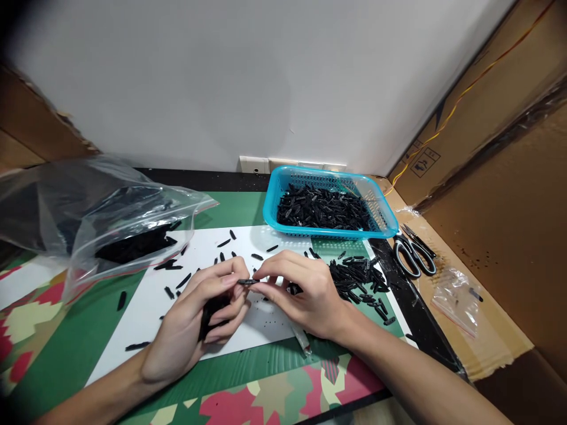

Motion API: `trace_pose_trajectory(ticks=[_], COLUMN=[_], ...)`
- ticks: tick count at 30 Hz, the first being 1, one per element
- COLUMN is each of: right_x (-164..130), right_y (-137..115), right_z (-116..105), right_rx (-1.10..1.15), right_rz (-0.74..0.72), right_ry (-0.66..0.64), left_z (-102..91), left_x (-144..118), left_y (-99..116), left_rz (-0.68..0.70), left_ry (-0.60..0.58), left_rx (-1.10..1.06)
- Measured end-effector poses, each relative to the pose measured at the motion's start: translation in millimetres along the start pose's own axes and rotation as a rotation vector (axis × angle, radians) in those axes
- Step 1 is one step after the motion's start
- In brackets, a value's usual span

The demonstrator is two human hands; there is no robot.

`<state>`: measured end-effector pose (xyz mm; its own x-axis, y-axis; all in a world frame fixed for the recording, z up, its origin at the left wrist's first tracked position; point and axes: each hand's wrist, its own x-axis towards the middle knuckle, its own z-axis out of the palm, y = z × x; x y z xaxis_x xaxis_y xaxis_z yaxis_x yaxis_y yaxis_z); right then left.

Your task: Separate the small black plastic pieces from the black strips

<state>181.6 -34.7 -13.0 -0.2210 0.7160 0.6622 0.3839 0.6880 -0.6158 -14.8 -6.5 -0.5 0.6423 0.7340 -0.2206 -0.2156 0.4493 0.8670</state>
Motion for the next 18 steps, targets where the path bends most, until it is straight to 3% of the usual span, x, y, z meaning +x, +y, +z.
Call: trace_pose_trajectory(ticks=[5,10,12,15,18], right_x=[0,-2,-3,-5,-6], right_y=[1,1,0,-3,-6], right_z=[-1,1,3,8,14], right_rx=[-0.023,-0.091,-0.136,-0.193,-0.21], right_rz=[-0.009,0.039,0.088,0.037,-0.013], right_ry=[0.002,0.007,-0.084,-0.367,-0.523], left_z=[3.4,2.2,-0.7,-4.7,-5.8], left_x=[-1,2,6,10,10], left_y=[1,7,13,22,24], left_rz=[-0.025,-0.002,0.077,0.184,0.195], left_ry=[0.019,0.119,0.2,0.313,0.34], left_rx=[0.008,-0.031,-0.072,-0.09,-0.097])
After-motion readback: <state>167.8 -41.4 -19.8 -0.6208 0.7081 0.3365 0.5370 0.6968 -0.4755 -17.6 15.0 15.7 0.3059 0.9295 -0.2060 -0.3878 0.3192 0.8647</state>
